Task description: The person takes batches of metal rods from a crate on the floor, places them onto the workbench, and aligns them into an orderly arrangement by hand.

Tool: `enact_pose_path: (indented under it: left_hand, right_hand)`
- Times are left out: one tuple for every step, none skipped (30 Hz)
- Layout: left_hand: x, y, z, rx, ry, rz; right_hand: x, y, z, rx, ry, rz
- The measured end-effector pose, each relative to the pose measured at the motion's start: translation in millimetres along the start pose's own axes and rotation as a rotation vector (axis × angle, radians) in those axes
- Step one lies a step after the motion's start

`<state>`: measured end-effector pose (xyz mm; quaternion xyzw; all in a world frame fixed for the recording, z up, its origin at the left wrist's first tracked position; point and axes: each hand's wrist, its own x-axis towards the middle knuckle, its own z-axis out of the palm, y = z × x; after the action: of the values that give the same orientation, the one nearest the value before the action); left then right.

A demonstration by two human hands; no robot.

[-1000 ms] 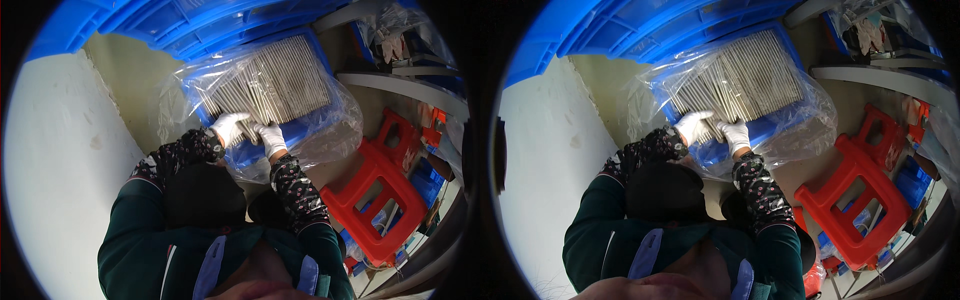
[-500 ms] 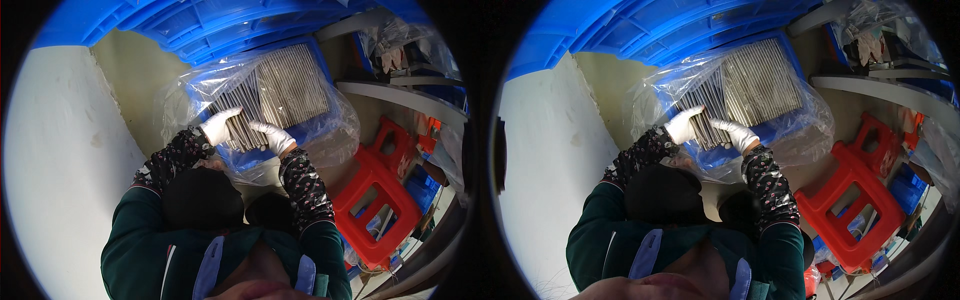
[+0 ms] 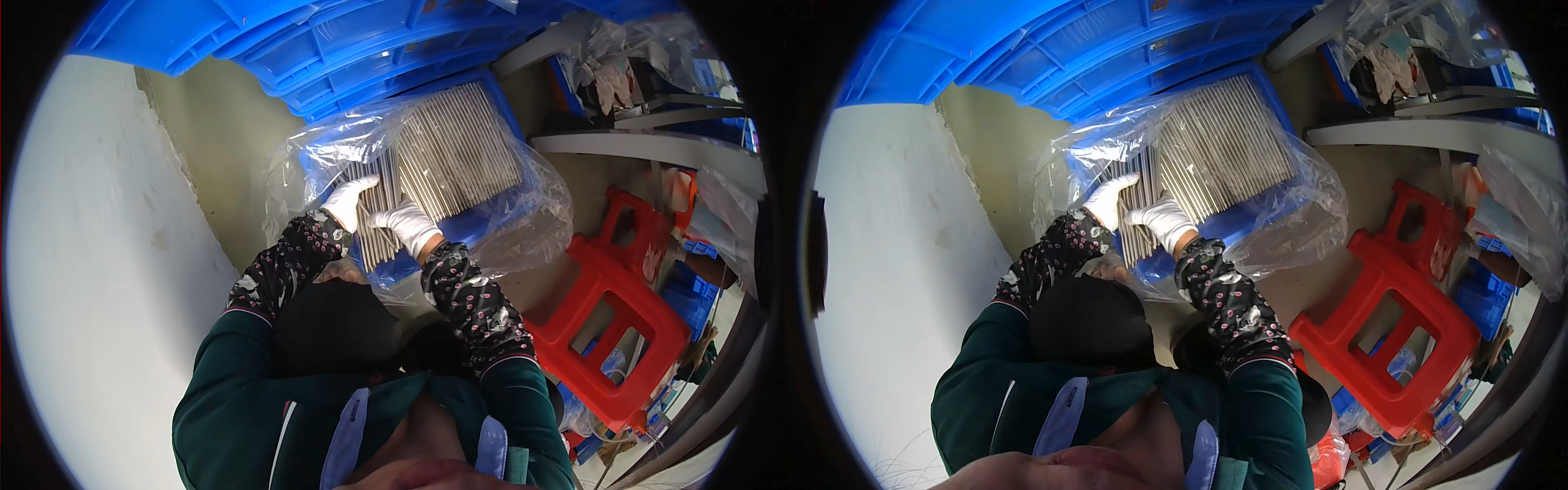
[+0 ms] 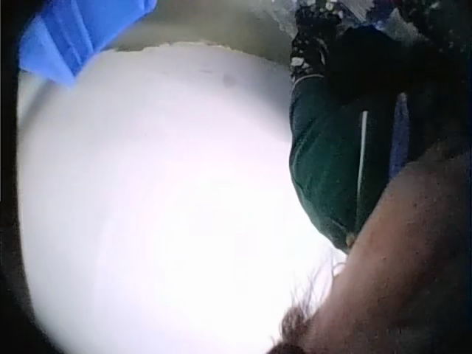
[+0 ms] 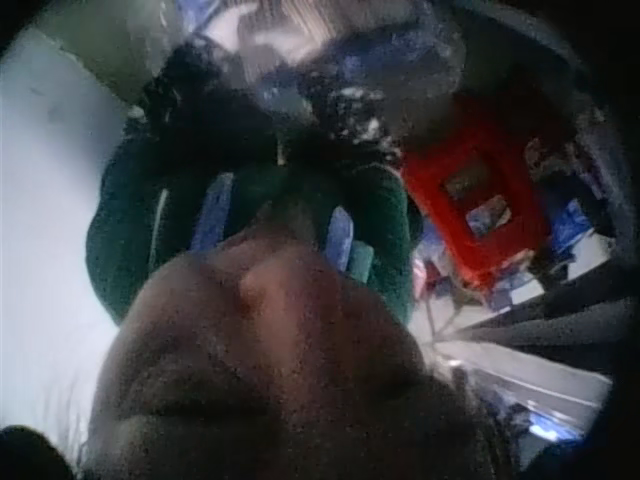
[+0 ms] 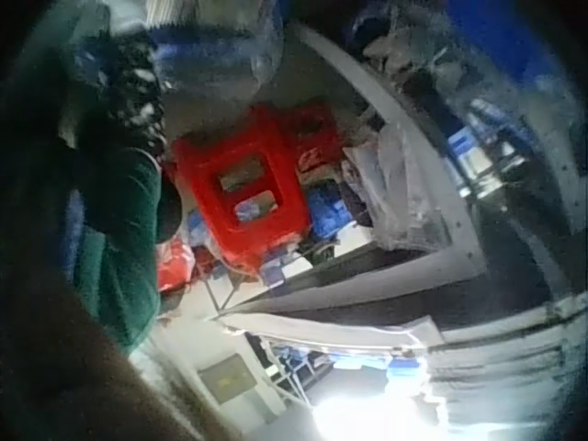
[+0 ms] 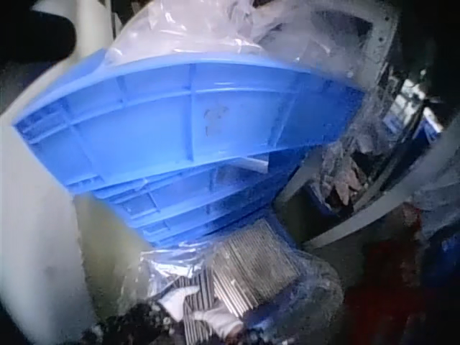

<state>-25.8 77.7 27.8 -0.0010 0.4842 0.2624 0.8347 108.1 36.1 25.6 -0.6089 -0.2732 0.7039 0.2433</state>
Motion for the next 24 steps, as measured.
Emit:
enact_pose_path:
  left_hand:
    - [1.8, -1.9, -8.8, -0.021, -0.063, -0.025]
    - [-2.0, -3.0, -4.8, 0.132, 0.061, 0.034]
    - [-9.1, -3.5, -1.7, 0.053, 0.061, -0.062]
    - [-16.5, -8.1, 3.5, 0.029, -0.029, -0.035]
    - [-23.3, -9.4, 11.0, 0.007, -0.119, -0.007]
    - [-27.1, -6.1, 23.0, 0.009, -0.122, -0.016]
    - [-41.2, -11.0, 35.5, 0.013, -0.119, -0.012]
    - [-57.6, -16.2, 49.9, 0.001, -0.153, -0.022]
    - [-75.2, -20.7, 66.0, -0.008, -0.191, -0.030]
    - [-96.0, -15.4, 91.3, -0.009, -0.206, -0.017]
    - [-111.5, -7.4, 118.2, -0.002, -0.236, 0.001]
    - [-124.7, -4.3, 135.1, -0.008, -0.305, 0.005]
    - [-136.4, -1.2, 148.6, -0.005, -0.381, 0.007]
    - [-155.3, -2.2, 168.3, 0.019, -0.365, 0.037]
    - [-177.8, -3.9, 187.4, 0.037, -0.344, 0.070]
    - [-199.4, -2.1, 202.1, 0.059, -0.371, 0.081]
    - [-222.1, -3.4, 220.1, 0.057, -0.421, 0.083]
    - [-245.2, -4.9, 238.4, 0.074, -0.407, 0.092]
    - [-264.4, -2.5, 255.6, 0.105, -0.399, 0.107]
    - [-281.1, -5.6, 268.1, 0.127, -0.417, 0.117]
    - [-297.8, -9.3, 280.9, 0.150, -0.432, 0.126]
    - [-330.0, -5.1, 316.6, 0.176, -0.350, 0.112]
    - [-351.1, -10.3, 333.9, 0.212, -0.338, 0.116]
    - [-374.7, -15.8, 351.7, 0.227, -0.328, 0.109]
  right_hand:
    - [-8.1, -5.6, 2.6, -0.054, -0.003, -0.061]
    - [-20.1, -13.4, 5.0, -0.308, 0.150, -0.043]
    - [-32.6, -22.7, 7.2, -0.216, 0.089, 0.066]
    - [-45.1, -23.0, 6.6, -0.119, 0.085, -0.017]
    - [-54.7, -25.0, 4.8, -0.022, 0.078, -0.103]
    - [-59.2, -28.8, -2.4, 0.013, 0.091, -0.093]
    - [-78.6, -34.6, -6.2, 0.022, 0.100, -0.107]
    - [-99.1, -43.1, -11.9, -0.119, 0.140, -0.078]
    - [-121.8, -54.0, -18.7, -0.260, 0.183, -0.053]
    - [-147.6, -74.3, -26.4, -0.143, 0.139, -0.193]
    - [-170.0, -100.8, -34.4, -0.058, 0.099, -0.249]
    - [-186.6, -114.3, -43.2, -0.221, 0.136, -0.295]
    - [-198.3, -120.8, -52.4, -0.381, 0.188, -0.343]
    - [-210.4, -116.1, -58.6, -0.323, 0.200, -0.425]
    - [-226.3, -115.7, -60.8, -0.268, 0.204, -0.506]
    - [-255.8, -138.8, -57.0, -0.261, 0.231, -0.562]
    - [-285.4, -157.7, -58.3, -0.300, 0.248, -0.543]
    - [-315.2, -175.0, -59.2, -0.278, 0.250, -0.541]
    - [-337.6, -189.5, -59.6, -0.251, 0.257, -0.553]
    - [-358.6, -198.2, -60.8, -0.272, 0.281, -0.528]
    - [-378.0, -202.9, -62.4, -0.289, 0.304, -0.501]
    - [-406.0, -218.6, -67.7, -0.267, 0.315, -0.495]
    - [-434.0, -225.9, -67.6, -0.253, 0.346, -0.501]
    - [-463.3, -234.0, -68.3, -0.182, 0.356, -0.525]
